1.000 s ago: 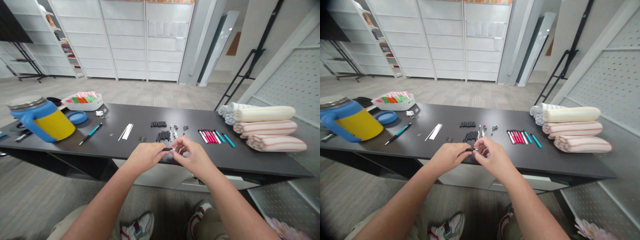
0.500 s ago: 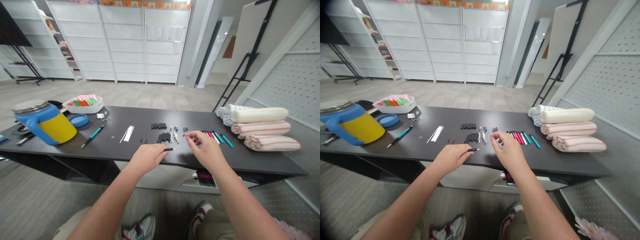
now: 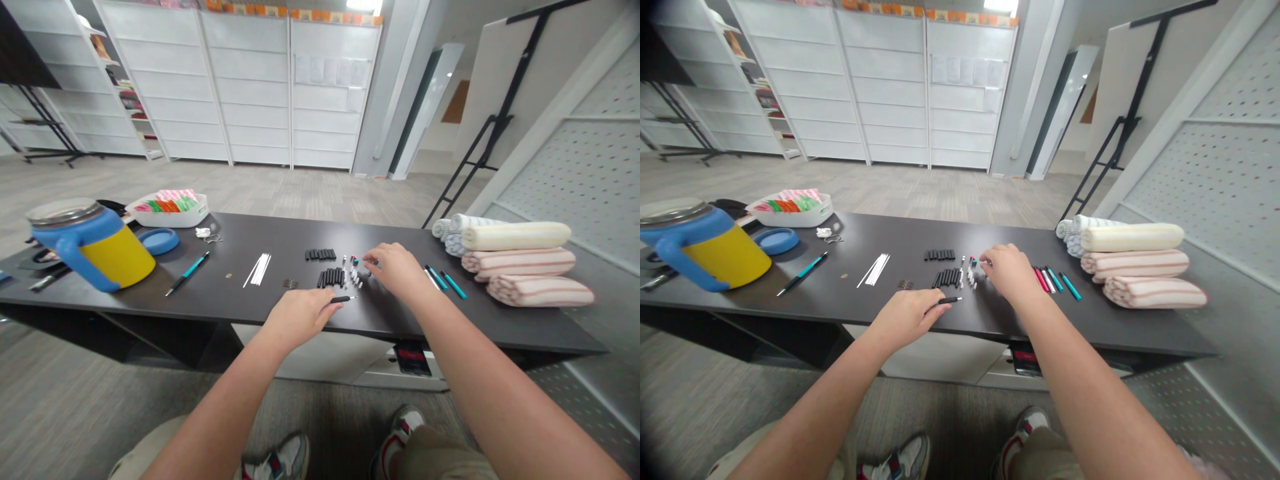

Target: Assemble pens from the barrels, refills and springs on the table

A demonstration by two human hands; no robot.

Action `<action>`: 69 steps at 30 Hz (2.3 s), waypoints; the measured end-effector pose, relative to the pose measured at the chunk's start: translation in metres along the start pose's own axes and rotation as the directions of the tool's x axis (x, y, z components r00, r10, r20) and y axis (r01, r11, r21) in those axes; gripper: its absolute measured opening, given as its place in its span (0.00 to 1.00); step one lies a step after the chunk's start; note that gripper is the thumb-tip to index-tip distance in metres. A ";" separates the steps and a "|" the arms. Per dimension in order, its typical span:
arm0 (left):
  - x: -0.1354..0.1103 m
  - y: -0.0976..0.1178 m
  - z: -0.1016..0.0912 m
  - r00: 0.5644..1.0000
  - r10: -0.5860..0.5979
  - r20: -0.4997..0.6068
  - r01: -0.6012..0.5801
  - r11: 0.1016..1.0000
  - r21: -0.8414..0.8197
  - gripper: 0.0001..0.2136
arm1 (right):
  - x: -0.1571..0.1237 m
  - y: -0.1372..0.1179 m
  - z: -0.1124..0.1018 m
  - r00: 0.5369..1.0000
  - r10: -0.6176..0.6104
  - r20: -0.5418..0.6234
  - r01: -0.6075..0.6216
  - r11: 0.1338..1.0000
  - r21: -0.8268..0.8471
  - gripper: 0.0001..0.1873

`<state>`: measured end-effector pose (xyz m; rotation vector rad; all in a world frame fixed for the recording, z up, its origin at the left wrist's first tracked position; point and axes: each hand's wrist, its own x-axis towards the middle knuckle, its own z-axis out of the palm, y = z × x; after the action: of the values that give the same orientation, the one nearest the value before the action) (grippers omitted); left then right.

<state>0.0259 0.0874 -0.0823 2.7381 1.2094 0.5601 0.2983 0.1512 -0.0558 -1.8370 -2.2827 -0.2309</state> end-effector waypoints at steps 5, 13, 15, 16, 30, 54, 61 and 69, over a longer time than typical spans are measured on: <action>0.000 -0.001 0.001 1.000 0.009 -0.002 -0.009 1.000 -0.007 0.14 | 0.016 -0.003 0.007 0.999 -0.007 0.031 0.007 1.000 -0.022 0.11; 0.000 -0.001 0.003 1.000 0.014 -0.008 -0.014 1.000 -0.028 0.14 | 0.023 -0.003 0.019 1.000 0.017 0.000 -0.017 0.998 0.068 0.07; 0.000 -0.001 0.003 1.000 0.014 -0.011 -0.015 0.999 -0.034 0.14 | 0.024 -0.003 0.019 1.000 0.017 -0.001 -0.017 0.997 0.071 0.06; 0.000 -0.001 0.003 1.000 0.014 -0.010 -0.014 0.999 -0.037 0.14 | 0.024 -0.004 0.019 1.000 0.017 -0.001 -0.017 0.997 0.072 0.06; 0.000 -0.007 0.002 0.991 -0.054 -0.119 0.009 0.937 -0.349 0.15 | -0.056 -0.025 0.001 0.910 0.338 -0.242 -0.155 0.817 0.556 0.09; 0.011 -0.020 0.008 0.843 -0.528 -0.103 -0.117 0.007 -0.993 0.20 | -0.067 -0.086 0.026 0.959 0.283 -0.008 -0.059 0.228 0.972 0.22; 0.011 -0.019 0.008 0.870 -0.484 -0.092 -0.094 0.021 -0.995 0.19 | -0.067 -0.085 0.029 0.963 0.271 0.000 -0.057 0.201 0.978 0.20; 0.010 -0.019 0.007 0.885 -0.455 -0.097 -0.098 0.020 -0.995 0.18 | -0.069 -0.084 0.027 0.970 0.244 0.015 -0.075 0.240 0.968 0.18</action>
<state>0.0215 0.1085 -0.0908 1.1463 0.6321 1.3317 0.2285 0.0746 -0.0990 -1.1981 -1.3996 0.9008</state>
